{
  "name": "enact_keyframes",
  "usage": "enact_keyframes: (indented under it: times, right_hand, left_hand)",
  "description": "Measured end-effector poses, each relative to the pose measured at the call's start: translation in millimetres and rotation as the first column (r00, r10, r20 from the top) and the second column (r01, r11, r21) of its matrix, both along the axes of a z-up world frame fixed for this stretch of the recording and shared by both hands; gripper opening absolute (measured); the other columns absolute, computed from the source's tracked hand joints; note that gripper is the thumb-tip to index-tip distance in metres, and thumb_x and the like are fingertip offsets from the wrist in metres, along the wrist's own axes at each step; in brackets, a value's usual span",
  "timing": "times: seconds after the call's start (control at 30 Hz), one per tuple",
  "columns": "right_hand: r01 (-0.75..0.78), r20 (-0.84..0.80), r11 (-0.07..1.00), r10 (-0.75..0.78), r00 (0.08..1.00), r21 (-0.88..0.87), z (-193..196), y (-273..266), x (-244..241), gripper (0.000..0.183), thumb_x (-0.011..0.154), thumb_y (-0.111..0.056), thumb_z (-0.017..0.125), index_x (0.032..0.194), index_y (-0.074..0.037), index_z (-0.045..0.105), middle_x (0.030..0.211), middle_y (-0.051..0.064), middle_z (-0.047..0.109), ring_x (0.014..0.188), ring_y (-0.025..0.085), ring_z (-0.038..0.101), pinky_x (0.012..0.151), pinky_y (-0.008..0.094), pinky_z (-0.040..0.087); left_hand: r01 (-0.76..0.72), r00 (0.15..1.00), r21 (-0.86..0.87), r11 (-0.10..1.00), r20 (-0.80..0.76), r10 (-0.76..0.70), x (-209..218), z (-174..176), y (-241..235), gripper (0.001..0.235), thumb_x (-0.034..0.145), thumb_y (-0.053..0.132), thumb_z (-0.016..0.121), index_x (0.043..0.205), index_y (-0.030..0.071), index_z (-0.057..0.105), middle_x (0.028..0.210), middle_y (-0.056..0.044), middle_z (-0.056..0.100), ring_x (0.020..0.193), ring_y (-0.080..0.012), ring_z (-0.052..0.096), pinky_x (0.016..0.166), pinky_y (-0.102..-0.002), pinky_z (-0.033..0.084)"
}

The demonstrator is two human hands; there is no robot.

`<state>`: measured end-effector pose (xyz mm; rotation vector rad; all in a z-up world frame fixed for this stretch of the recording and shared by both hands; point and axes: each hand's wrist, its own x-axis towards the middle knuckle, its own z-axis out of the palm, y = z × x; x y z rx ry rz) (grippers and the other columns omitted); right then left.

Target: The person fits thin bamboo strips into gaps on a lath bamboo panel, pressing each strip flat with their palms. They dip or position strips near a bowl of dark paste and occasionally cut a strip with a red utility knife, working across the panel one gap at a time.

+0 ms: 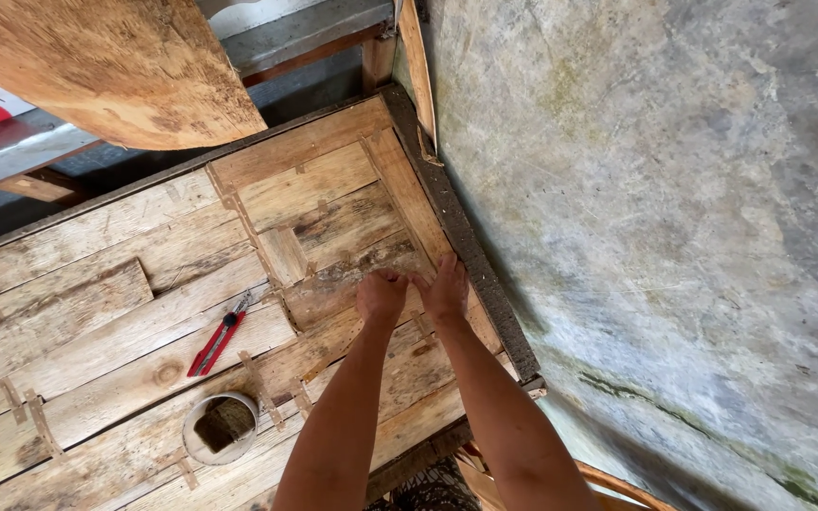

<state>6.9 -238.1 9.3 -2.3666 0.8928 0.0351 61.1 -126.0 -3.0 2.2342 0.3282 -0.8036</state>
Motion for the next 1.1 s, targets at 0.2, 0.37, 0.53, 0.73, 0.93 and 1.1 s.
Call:
enact_keyframes:
  times: [0.2, 0.37, 0.53, 0.73, 0.93, 1.1]
  right_hand:
    - [-0.007, -0.039, 0.999, 0.009, 0.999, 0.050, -11, -6, -1, 0.066, 0.085, -0.045, 0.086, 0.120, -0.006, 0.046, 0.115, 0.015, 0.056, 0.108, 0.032, 0.057, 0.095, 0.048, 0.047]
    - [-0.015, -0.055, 1.000, 0.016, 0.998, 0.023, -3, -3, 0, 0.070, 0.081, -0.046, 0.088, 0.120, -0.007, 0.045, 0.117, 0.014, 0.056, 0.111, 0.032, 0.055, 0.098, 0.047, 0.045]
    - [0.010, -0.090, 0.999, -0.005, 0.996, 0.053, 10, 3, 3, 0.074, 0.076, -0.045, 0.091, 0.121, -0.009, 0.045, 0.119, 0.014, 0.055, 0.112, 0.032, 0.054, 0.098, 0.046, 0.045]
    - [0.059, -0.109, 0.995, -0.051, 0.993, 0.077, 12, 6, 5, 0.074, 0.076, -0.044, 0.093, 0.120, -0.008, 0.046, 0.119, 0.014, 0.056, 0.113, 0.032, 0.054, 0.097, 0.047, 0.046]
    - [0.119, -0.145, 0.989, -0.106, 0.984, 0.090, 16, 6, 15, 0.074, 0.074, -0.040, 0.095, 0.120, -0.009, 0.046, 0.121, 0.015, 0.057, 0.115, 0.033, 0.053, 0.097, 0.049, 0.044]
    - [0.225, -0.232, 0.967, -0.193, 0.953, 0.122, 13, 7, 23, 0.074, 0.074, -0.032, 0.095, 0.125, -0.009, 0.047, 0.131, 0.016, 0.057, 0.124, 0.035, 0.052, 0.101, 0.050, 0.045]
  left_hand:
    - [0.041, 0.999, -0.007, 0.999, 0.029, -0.040, -1, 2, 3, 0.031, 0.096, 0.032, 0.066, 0.083, 0.006, 0.076, 0.077, -0.017, 0.076, 0.070, -0.0303, 0.074, 0.068, -0.045, 0.058]
    - [0.065, 0.991, -0.037, 0.997, 0.122, -0.060, -6, -23, 11, 0.034, 0.096, 0.029, 0.066, 0.080, 0.001, 0.076, 0.074, -0.019, 0.074, 0.066, -0.0307, 0.071, 0.066, -0.045, 0.056]
    - [0.032, 0.998, -0.072, 0.997, 0.050, -0.028, -9, -1, 15, 0.025, 0.088, 0.032, 0.077, 0.092, 0.007, 0.077, 0.084, -0.012, 0.077, 0.074, -0.0255, 0.075, 0.070, -0.043, 0.061]
    - [0.087, 0.989, -0.052, 0.995, 0.122, -0.081, -16, 7, 18, 0.023, 0.089, 0.030, 0.078, 0.098, 0.010, 0.078, 0.093, -0.009, 0.079, 0.082, -0.0240, 0.075, 0.078, -0.040, 0.059]
    - [0.412, 0.880, 0.175, 0.894, 0.179, -0.441, -26, -2, 7, 0.022, 0.105, 0.029, 0.062, 0.110, 0.012, 0.075, 0.093, -0.010, 0.078, 0.074, -0.0234, 0.076, 0.096, -0.039, 0.052]
    - [0.537, 0.674, 0.318, 0.782, 0.395, -0.624, -45, -17, 0, 0.019, 0.104, 0.017, 0.055, 0.108, 0.008, 0.071, 0.098, -0.009, 0.076, 0.086, -0.0242, 0.073, 0.096, -0.042, 0.050]
